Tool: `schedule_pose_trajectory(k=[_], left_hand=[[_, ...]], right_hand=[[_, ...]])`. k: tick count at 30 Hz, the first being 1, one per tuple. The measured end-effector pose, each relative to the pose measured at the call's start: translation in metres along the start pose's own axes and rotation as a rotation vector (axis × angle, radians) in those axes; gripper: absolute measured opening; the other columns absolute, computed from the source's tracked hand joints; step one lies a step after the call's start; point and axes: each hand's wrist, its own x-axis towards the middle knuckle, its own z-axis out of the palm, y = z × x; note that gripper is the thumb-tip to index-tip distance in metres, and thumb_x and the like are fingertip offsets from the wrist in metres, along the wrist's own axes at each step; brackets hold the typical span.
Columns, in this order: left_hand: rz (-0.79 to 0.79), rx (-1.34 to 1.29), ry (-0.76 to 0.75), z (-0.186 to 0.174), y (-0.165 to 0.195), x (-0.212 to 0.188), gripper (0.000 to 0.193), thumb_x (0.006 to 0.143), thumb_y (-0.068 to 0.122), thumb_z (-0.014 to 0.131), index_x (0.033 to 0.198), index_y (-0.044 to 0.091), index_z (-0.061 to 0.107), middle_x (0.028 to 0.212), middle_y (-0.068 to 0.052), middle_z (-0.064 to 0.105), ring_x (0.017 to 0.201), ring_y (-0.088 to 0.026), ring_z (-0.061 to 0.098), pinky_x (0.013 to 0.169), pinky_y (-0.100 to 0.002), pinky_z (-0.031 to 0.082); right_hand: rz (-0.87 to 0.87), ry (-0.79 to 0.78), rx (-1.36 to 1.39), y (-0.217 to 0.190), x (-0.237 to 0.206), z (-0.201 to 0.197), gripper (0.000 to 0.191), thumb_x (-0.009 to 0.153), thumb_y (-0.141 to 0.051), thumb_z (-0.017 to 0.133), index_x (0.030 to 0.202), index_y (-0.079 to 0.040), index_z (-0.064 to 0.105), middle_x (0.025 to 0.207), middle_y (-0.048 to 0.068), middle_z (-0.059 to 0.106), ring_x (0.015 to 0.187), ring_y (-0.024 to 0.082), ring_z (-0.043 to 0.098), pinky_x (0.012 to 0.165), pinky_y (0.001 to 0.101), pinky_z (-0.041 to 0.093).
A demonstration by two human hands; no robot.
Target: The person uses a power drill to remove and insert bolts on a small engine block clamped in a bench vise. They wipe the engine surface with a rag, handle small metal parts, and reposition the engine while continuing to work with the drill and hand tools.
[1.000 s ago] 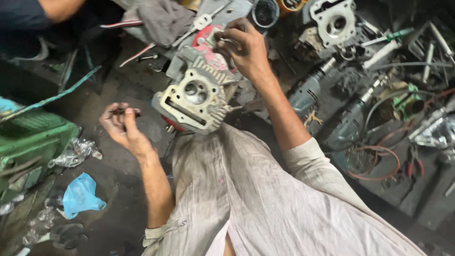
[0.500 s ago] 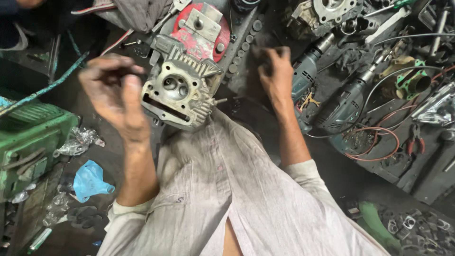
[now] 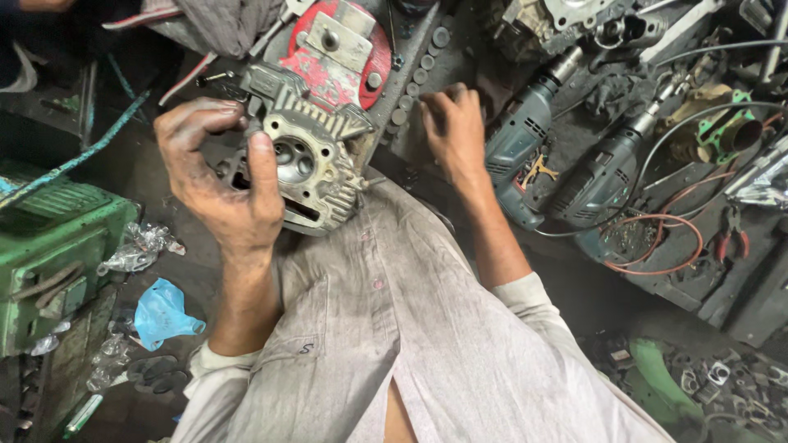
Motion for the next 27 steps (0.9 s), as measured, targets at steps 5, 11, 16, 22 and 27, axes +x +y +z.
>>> schedule_pose_trajectory(k=[5,11,16,22,27], left_hand=[[-0.058,-0.021,0.041,0.003,-0.002,-0.005,0.021,0.105,0.007,0.071,0.119,0.004,0.057,0.116,-0.012,0.06,0.108,-0.022,0.061,0.093,-0.032,0.051],[-0.07,-0.024,0.046,0.001,0.001,-0.008,0.02,0.103,0.007,0.071,0.117,0.003,0.057,0.115,-0.012,0.061,0.108,-0.022,0.062,0.094,-0.033,0.051],[-0.078,-0.05,0.048,0.0,0.0,-0.009,0.02,0.101,0.005,0.07,0.117,0.003,0.058,0.113,-0.013,0.061,0.105,-0.023,0.063,0.097,-0.034,0.053],[-0.084,-0.045,0.039,0.0,0.0,-0.008,0.019,0.101,0.004,0.07,0.117,0.003,0.059,0.113,-0.012,0.062,0.104,-0.023,0.063,0.096,-0.034,0.053],[-0.089,-0.063,0.064,0.003,0.002,-0.008,0.019,0.1,0.004,0.07,0.116,0.003,0.058,0.112,-0.013,0.062,0.105,-0.024,0.063,0.096,-0.034,0.053]], right_hand=[[0.034,0.089,-0.017,-0.003,0.009,0.022,0.022,0.096,-0.018,0.075,0.115,-0.009,0.07,0.12,0.017,0.059,0.11,0.035,0.056,0.094,0.0446,0.048],[-0.002,0.146,0.044,-0.008,-0.005,0.03,0.037,0.094,-0.016,0.076,0.128,-0.006,0.066,0.127,0.02,0.053,0.113,0.035,0.054,0.097,0.0445,0.047],[0.054,0.115,0.066,0.0,0.006,0.04,0.036,0.088,-0.02,0.083,0.116,-0.006,0.065,0.124,0.019,0.052,0.114,0.037,0.052,0.099,0.0448,0.046],[0.125,-0.079,0.305,0.027,0.012,0.025,0.024,0.09,-0.016,0.082,0.102,-0.005,0.064,0.097,0.008,0.065,0.094,0.025,0.061,0.085,0.0376,0.05],[0.368,-0.208,0.982,0.05,-0.003,-0.01,0.014,0.092,-0.004,0.075,0.097,-0.008,0.063,0.085,-0.002,0.058,0.078,0.01,0.055,0.071,0.0265,0.045]])
